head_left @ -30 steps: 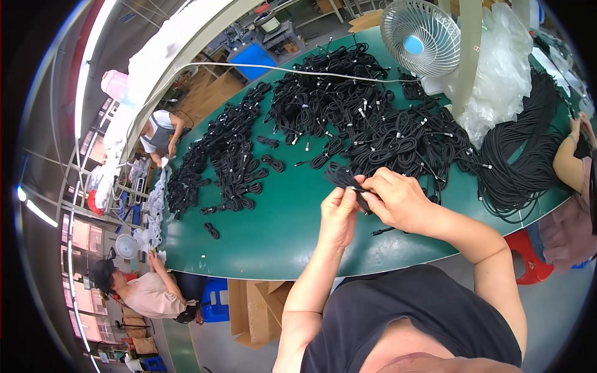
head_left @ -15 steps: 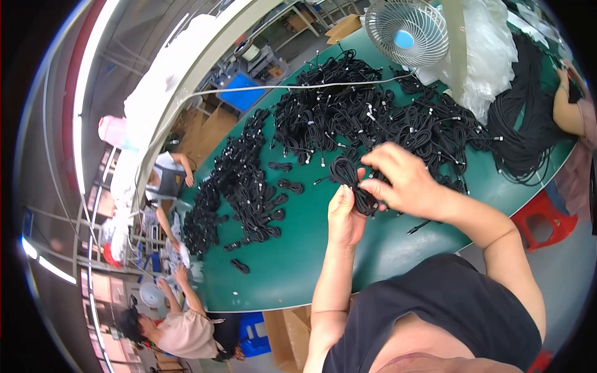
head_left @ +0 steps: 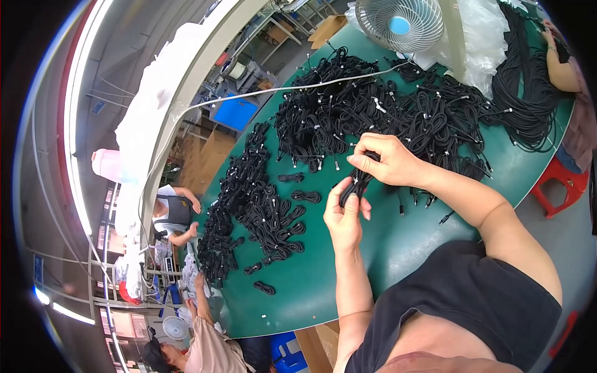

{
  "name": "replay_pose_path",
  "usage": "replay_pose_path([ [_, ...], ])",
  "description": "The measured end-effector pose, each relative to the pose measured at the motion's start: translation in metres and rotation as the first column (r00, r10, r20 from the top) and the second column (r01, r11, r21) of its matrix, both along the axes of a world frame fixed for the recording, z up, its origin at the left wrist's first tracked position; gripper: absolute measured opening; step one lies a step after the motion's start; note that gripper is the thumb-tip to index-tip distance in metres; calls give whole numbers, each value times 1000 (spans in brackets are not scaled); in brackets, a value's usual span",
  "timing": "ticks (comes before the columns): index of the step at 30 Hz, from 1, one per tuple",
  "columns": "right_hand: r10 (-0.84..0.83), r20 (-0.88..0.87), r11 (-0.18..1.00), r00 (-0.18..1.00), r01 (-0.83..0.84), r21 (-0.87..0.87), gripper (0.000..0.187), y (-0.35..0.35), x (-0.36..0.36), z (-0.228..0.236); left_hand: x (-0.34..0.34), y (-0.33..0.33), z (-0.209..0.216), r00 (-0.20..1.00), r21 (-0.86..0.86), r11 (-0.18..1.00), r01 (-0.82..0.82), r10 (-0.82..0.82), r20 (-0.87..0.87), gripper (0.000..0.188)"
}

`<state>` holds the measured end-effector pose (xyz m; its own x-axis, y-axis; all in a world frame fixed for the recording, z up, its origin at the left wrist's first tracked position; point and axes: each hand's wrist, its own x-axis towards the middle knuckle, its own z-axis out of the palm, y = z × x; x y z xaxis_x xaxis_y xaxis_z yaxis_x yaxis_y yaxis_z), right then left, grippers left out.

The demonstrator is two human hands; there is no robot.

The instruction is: Organizing and securing coiled black cables with white ties on a factory workbench.

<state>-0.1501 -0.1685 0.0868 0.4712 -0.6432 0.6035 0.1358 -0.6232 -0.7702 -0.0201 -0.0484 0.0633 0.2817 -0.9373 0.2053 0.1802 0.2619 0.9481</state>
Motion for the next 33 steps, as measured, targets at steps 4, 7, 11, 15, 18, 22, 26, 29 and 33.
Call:
replay_pose_path([
  [4, 335, 44, 896, 941, -333, 295, 18, -3, 4, -8, 8, -8, 7, 967, -108, 975, -196, 174, -185, 26],
  [7, 477, -51, 803, 877, -412, 430, 23, 5, 0, 4, 9, -14, 1, 938, -189, 954, -234, 170, -301, 30],
  [11, 549, 15, 731, 835, -490, 475, 32, 5, -2, 2, 8, -13, -2, 948, -286, 917, -279, 216, -232, 28],
  [15, 678, 216, 459, 702, -635, 621, 46, 4, -1, -1, 16, -8, -4, 956, -270, 933, -238, 176, -236, 30],
  [18, 613, 54, 704, 788, -575, 417, 40, 2, 0, -2, 13, -12, 0, 879, -181, 957, -227, 121, -462, 43],
  [22, 223, -170, 948, 960, -255, -193, 47, 17, 1, -6, -2, -15, 3, 889, -47, 990, -134, 99, -447, 37],
  [26, 286, -225, 945, 932, -313, -95, 38, 18, -3, 1, 14, -8, -3, 888, -59, 986, -155, 113, -445, 28],
  [29, 179, -268, 968, 947, -219, -126, 15, 11, -8, -4, 21, -8, -5, 937, -144, 984, -105, 49, -347, 28],
  [33, 115, -209, 963, 971, -160, -215, 12, 25, 0, -11, 4, -10, -13, 967, -94, 995, -37, 12, -255, 27],
])
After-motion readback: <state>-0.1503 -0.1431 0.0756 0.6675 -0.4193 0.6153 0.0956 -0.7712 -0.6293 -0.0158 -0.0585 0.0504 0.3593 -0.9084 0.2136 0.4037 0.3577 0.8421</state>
